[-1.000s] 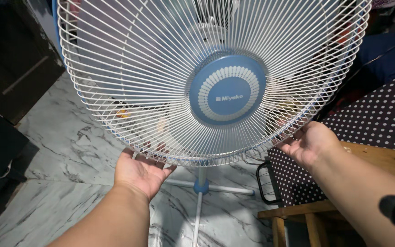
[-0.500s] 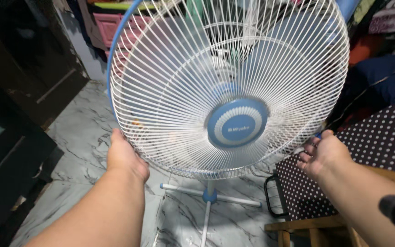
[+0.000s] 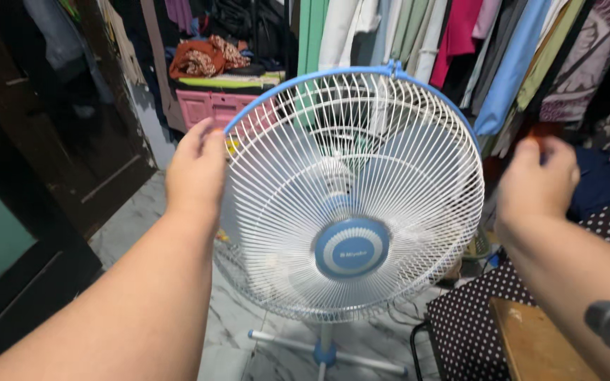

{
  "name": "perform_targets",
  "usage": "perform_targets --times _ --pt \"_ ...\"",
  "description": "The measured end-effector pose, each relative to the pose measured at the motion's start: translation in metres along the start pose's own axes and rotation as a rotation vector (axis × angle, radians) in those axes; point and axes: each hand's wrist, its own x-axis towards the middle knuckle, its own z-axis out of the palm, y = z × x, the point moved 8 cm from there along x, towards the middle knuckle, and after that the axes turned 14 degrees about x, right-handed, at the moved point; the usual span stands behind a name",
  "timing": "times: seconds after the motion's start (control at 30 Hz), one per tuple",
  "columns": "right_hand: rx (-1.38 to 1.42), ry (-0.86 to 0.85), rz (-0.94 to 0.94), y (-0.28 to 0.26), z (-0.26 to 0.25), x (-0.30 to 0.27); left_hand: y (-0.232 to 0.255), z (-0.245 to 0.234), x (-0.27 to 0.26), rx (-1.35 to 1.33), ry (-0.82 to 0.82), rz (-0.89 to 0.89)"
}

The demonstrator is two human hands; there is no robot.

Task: The person assembles a standing fan by attaching the front grille, installing the fan blades, and securing the rear grille. They use a screwdriver to tighten the rear grille screws. The task is performed in a cluttered room with clothes and storage boxes visible.

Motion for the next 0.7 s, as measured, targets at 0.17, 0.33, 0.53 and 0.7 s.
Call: perform_targets --times 0.17,0.33,0.53,0.7 --pt "0.285 -0.522 0.110 -0.084 0.065 0.016 0.074 0.034 0.022 0.412 -0.209 0.181" --pt "0.247 -0.759 0.199 -0.126 0.108 0.009 0.125 0.072 0.030 0.639 -0.333 0.328" --pt "0.226 -0.801 0.276 -0.124 0.124 0.001 0.129 0.087 0.025 0.616 -0.496 0.298" --pt "0.327 -0.752 0.214 -0.133 0.125 -0.008 0.129 0.083 0.018 0.580 -0.421 0.319"
